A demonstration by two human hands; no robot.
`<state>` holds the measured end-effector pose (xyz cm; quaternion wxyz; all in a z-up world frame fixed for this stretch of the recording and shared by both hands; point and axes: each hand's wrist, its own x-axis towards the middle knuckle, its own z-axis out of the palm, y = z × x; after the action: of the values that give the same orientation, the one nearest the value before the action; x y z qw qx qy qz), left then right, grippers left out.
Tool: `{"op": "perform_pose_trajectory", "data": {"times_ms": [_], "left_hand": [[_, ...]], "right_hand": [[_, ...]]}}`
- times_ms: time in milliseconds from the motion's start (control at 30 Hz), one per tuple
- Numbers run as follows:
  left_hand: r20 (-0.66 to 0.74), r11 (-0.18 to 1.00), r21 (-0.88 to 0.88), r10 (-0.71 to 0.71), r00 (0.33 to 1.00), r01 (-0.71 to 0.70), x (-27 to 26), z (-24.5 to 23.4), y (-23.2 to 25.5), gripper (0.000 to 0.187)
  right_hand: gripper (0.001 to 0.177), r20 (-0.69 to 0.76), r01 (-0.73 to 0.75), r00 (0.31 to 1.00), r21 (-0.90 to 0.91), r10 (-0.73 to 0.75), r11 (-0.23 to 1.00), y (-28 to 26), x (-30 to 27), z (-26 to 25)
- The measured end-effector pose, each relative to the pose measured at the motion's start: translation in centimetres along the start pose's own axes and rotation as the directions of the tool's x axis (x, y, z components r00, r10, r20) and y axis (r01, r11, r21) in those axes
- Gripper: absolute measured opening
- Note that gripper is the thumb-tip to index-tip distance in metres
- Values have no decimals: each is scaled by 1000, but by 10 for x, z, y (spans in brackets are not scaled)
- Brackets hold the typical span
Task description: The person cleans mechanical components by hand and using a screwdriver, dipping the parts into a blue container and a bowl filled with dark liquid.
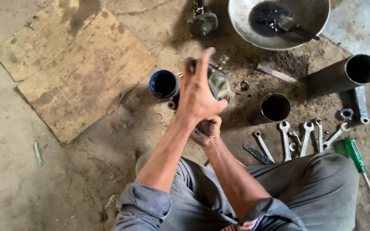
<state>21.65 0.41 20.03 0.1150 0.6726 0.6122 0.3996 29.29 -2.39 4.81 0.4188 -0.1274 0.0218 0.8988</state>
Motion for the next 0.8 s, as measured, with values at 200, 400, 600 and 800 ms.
{"op": "perform_pose_trajectory", "data": {"times_ms": [200,400,600,800], "left_hand": [[409,957,110,-289,865,268,39,15,17,130],[346,981,136,-180,921,141,67,-11,-9,139],[111,949,316,-20,994,-17,95,-97,-96,145],[-73,809,553,-191,979,199,106,-151,-223,138]], "right_hand": [[84,56,-77,977,-803,204,590,-58,-31,-31],[80,-134,-247,955,-854,266,458,-112,-109,-62],[72,-110,-172,982,-857,154,486,-124,-101,-69],[69,-220,-248,968,-905,119,345,-115,-98,-77]]}}
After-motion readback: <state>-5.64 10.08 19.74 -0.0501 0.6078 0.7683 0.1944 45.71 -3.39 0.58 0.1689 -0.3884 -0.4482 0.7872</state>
